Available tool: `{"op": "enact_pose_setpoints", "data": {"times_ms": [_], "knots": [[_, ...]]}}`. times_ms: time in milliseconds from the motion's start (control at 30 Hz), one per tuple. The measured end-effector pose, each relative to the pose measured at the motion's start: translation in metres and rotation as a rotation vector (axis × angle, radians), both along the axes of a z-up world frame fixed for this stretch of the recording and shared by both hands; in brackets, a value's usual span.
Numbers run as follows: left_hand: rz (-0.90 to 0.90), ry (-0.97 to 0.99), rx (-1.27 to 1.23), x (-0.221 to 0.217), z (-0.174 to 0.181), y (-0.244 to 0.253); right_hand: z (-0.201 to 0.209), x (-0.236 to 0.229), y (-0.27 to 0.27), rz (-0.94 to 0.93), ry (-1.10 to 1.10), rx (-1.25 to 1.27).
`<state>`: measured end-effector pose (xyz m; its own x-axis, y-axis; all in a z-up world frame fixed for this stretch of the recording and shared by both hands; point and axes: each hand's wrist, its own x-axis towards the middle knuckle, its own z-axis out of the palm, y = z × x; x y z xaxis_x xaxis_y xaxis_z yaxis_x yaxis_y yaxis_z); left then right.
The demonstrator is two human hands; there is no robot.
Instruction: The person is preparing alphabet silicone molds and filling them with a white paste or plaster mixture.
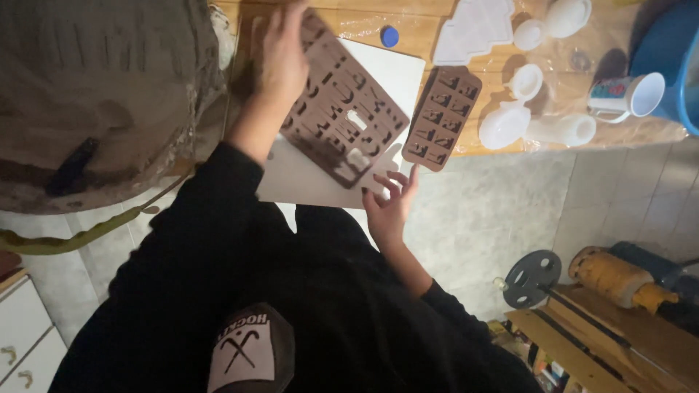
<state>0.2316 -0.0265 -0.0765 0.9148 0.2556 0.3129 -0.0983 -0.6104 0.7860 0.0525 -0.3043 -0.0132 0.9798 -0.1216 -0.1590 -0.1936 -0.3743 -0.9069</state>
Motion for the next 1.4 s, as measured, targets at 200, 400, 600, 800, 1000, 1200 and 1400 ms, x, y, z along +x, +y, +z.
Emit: {"op": "enact_pose_setpoints", "data": {"times_ms": [200,400,600,800,1000,1200,1400], "knots": [[-0.092,-0.103,0.27,-0.015,0.029,-0.024,0.026,0.037,-0.024,0.394,-0.217,0.063],[-0.237,0.091,0.173,-0.125,0.03,-0.008,0.035,0.118,-0.005,0.803,-0.292,-0.185],[-0.278,0.207,0.225,-0.161,0.039,-0.002,0.019,0.173,-0.007,1.101,-0.412,-0.547],[-0.277,0.297,0.184,-0.16,0.038,-0.006,0.019,0.195,-0.004,1.332,-0.531,-0.68],[-0.25,0.283,0.157,-0.163,0.038,-0.008,0.025,0.203,-0.004,1.446,-0.657,-0.677],[-0.228,0.294,0.151,-0.161,0.037,-0.012,0.028,0.199,-0.004,1.459,-0.588,-0.679],[-0.24,0.28,0.14,-0.163,0.039,-0.008,0.029,0.181,-0.012,1.344,-0.585,-0.744]]}}
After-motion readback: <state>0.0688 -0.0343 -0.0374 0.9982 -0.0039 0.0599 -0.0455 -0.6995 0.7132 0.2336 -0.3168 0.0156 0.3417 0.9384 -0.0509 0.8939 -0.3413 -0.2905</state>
